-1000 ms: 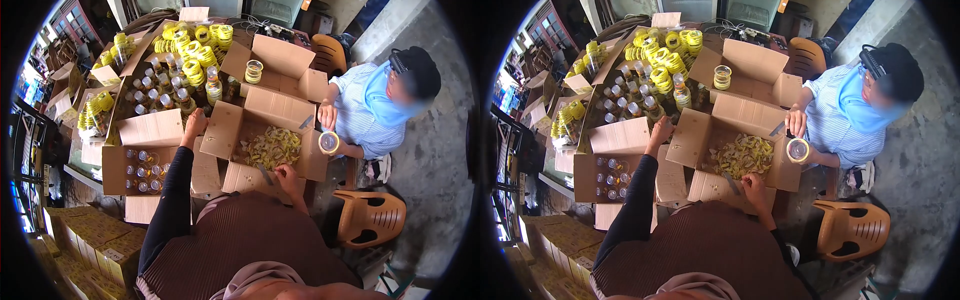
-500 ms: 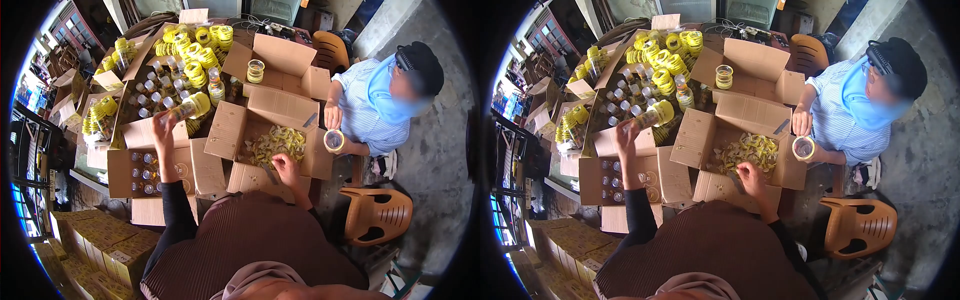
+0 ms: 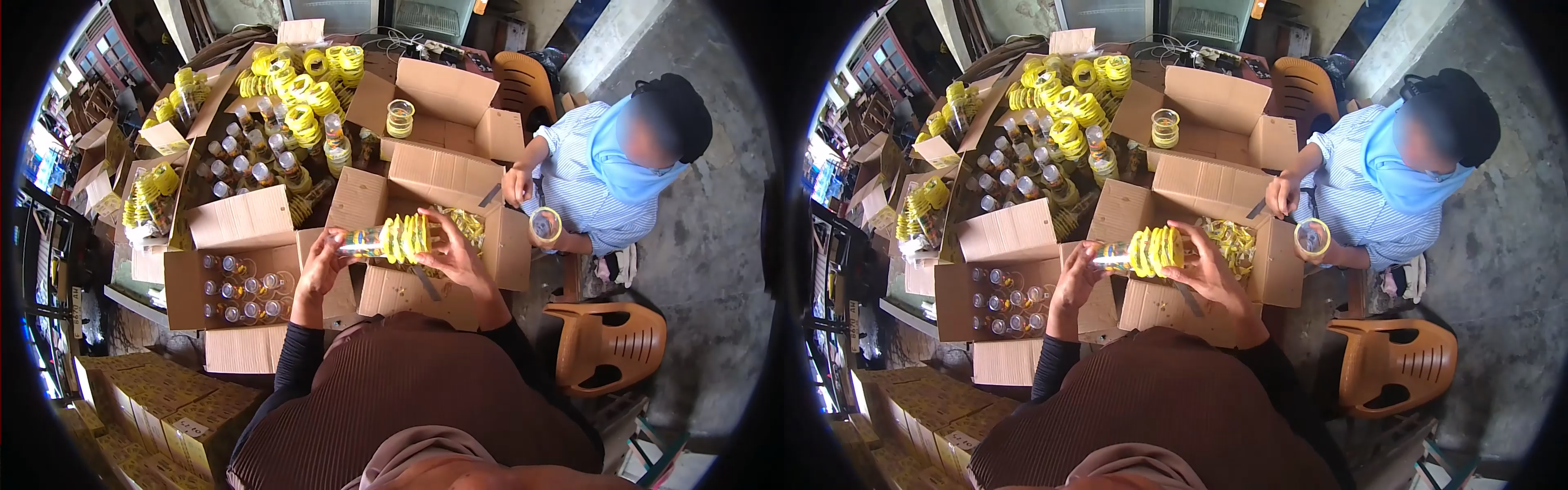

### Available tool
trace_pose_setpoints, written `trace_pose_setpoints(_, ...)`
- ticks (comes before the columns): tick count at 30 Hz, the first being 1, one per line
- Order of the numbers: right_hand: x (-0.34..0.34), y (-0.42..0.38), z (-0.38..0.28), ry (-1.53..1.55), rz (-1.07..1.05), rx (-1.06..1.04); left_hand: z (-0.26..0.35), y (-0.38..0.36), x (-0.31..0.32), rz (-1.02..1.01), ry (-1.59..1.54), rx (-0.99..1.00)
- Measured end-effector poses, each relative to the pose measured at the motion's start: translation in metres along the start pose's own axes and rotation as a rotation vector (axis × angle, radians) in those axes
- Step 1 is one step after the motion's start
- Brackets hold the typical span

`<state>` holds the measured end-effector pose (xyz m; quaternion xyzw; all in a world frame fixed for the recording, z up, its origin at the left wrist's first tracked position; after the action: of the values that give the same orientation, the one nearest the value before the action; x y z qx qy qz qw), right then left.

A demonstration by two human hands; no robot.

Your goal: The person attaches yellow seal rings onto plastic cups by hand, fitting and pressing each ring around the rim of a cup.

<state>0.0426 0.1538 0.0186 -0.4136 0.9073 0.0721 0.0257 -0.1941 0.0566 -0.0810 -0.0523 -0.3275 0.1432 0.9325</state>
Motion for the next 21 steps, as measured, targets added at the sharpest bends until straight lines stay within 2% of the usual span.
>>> trace_pose_setpoints(2,-0.005,-0.008,-0.004,0.088,0.016,0.093,0.01,-0.003,0.013,-0.146,0.508,0.071)
trace_pose_setpoints(3,-0.009,-0.01,-0.01,-0.219,0.039,-0.025,0.024,-0.008,0.027,-0.174,0.882,0.218)
trace_pose_setpoints(4,-0.008,-0.011,-0.015,-0.519,0.056,-0.15,0.036,-0.014,0.046,-0.241,1.307,0.508)
trace_pose_setpoints(6,-0.003,-0.015,-0.007,-0.422,0.088,-0.069,0.051,-0.028,0.087,-0.265,1.354,0.463)
trace_pose_setpoints(8,0.003,-0.015,-0.003,-0.433,0.058,-0.046,0.049,-0.032,0.115,-0.349,1.548,0.517)
trace_pose_setpoints(11,0.01,-0.017,-0.003,-0.537,0.085,-0.124,0.028,-0.032,0.125,-0.437,1.491,0.624)
trace_pose_setpoints(12,0.011,-0.018,0.001,-0.534,0.075,-0.126,0.023,-0.033,0.123,-0.426,1.493,0.621)
trace_pose_setpoints(14,0.003,-0.021,0.017,-0.36,0.088,0.008,0.012,-0.031,0.118,-0.414,1.455,0.504)
trace_pose_setpoints(16,-0.004,-0.027,0.015,-0.33,0.067,0.023,0.012,-0.033,0.116,-0.412,1.405,0.499)
trace_pose_setpoints(18,-0.014,-0.031,0.021,0.086,0.089,0.17,0.011,-0.033,0.105,-0.391,1.338,0.611)
trace_pose_setpoints(20,-0.031,-0.033,0.007,0.08,0.218,0.138,0.015,-0.023,0.086,-0.264,1.248,0.539)
trace_pose_setpoints(21,-0.042,-0.035,0.008,-0.111,0.253,0.106,0.024,-0.019,0.077,-0.197,1.272,0.61)
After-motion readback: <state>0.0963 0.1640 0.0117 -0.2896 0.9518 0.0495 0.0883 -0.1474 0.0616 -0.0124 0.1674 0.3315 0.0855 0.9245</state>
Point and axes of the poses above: each hand's wrist, its own y-axis towards the middle knuckle, its own x-axis out of the palm, z = x × y, the point moved 5 cm from there along y, towards the middle knuckle
